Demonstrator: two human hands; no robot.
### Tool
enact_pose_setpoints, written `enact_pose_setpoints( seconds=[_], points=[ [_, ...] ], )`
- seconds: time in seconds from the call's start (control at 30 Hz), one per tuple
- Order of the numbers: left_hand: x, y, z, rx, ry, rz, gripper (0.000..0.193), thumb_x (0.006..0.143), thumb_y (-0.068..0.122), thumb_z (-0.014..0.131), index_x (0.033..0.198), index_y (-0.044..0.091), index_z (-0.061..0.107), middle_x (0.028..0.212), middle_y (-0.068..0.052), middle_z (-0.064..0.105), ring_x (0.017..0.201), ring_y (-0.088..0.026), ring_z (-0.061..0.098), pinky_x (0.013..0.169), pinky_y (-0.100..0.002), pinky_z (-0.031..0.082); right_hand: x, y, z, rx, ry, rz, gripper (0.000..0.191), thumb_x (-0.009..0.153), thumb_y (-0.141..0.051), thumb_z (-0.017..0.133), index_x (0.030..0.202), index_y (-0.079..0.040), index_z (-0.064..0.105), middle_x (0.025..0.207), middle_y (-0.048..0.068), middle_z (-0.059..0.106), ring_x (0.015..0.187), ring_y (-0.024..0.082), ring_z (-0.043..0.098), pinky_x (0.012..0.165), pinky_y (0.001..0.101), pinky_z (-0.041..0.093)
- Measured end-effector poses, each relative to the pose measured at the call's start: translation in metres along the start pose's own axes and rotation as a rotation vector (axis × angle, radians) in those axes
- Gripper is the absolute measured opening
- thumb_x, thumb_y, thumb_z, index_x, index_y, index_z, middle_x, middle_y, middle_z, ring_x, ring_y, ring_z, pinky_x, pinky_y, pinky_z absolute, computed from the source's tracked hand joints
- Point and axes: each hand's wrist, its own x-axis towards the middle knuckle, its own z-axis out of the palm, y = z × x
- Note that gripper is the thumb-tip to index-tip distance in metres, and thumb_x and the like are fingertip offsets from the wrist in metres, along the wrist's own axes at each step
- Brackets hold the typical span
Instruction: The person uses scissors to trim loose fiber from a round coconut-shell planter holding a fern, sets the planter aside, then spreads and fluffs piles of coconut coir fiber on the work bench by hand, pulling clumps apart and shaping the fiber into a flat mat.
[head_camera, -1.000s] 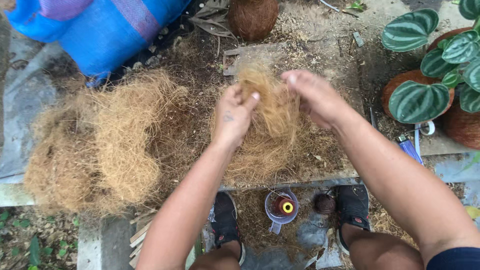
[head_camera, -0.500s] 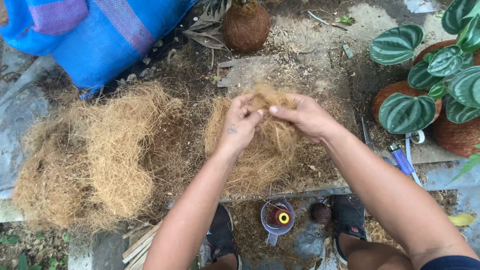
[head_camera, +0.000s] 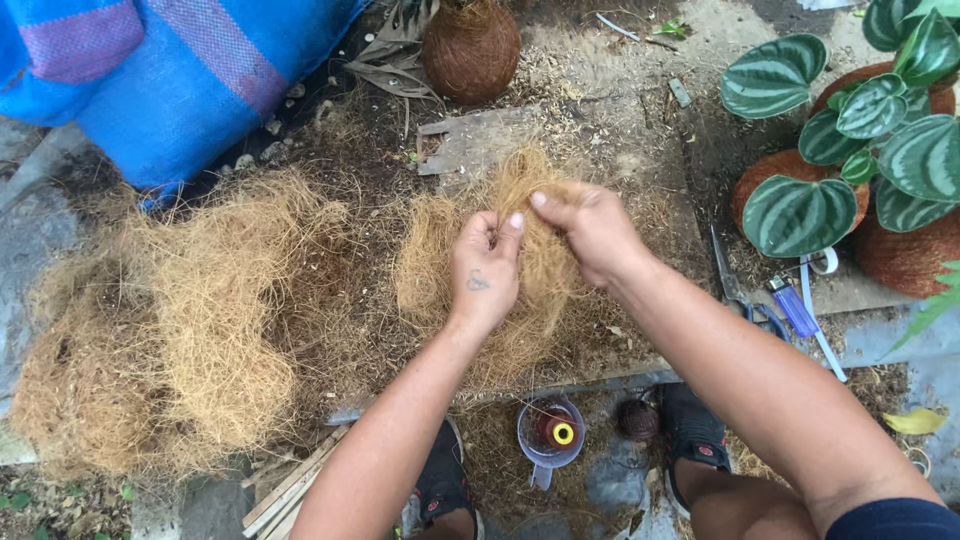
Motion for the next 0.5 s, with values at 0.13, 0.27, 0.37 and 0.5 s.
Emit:
enact_pose_setpoints(
  seconds=[0.13, 0.27, 0.37, 0.5],
  points=[
    [-0.002, 0.003, -0.005, -0.087, -0.120, -0.126, 0.018, 0.102, 0.022, 0.055, 0.096, 0.007, 0.063, 0.091, -0.005, 0.070, 0.076, -0.013, 0.068, 0.066, -0.029, 0.061, 0.004, -0.011, -0.011, 0.297, 0.024, 0.062, 0.023, 0.096, -0.011, 0.061, 0.114, 0.002, 0.066, 0.118, 0.017, 0.071, 0.109, 0.025, 0.071, 0.098, 0.0404, 0.060],
    [-0.003, 0.012, -0.008, -0.195, -0.134, -0.193, 0.015, 0.100, 0.020, 0.054, 0.099, 0.007, 0.062, 0.100, -0.005, 0.068, 0.082, -0.012, 0.067, 0.066, -0.031, 0.062, -0.001, -0.019, -0.015, 0.321, 0.065, 0.015, 0.033, 0.098, -0.017, 0.059, 0.125, 0.000, 0.064, 0.130, 0.015, 0.067, 0.122, 0.025, 0.063, 0.099, 0.0422, 0.054],
    [0.001, 0.022, -0.007, -0.117, -0.035, -0.178, 0.018, 0.103, 0.023, 0.053, 0.105, 0.007, 0.062, 0.101, -0.008, 0.066, 0.082, -0.012, 0.063, 0.071, -0.029, 0.060, -0.010, -0.022, -0.011, 0.256, -0.080, 0.115, 0.039, 0.101, -0.027, 0.057, 0.136, -0.012, 0.060, 0.132, 0.015, 0.066, 0.123, 0.029, 0.061, 0.095, 0.0496, 0.052],
    [0.010, 0.036, -0.008, -0.056, 0.093, -0.236, 0.025, 0.108, 0.031, 0.053, 0.111, 0.007, 0.060, 0.095, -0.012, 0.057, 0.071, -0.016, 0.047, 0.067, -0.035, 0.049, -0.015, -0.025, -0.006, 0.104, -0.254, -0.014, 0.040, 0.087, -0.010, 0.071, 0.126, -0.008, 0.065, 0.125, 0.013, 0.072, 0.116, 0.024, 0.068, 0.101, 0.0432, 0.058]
  ],
)
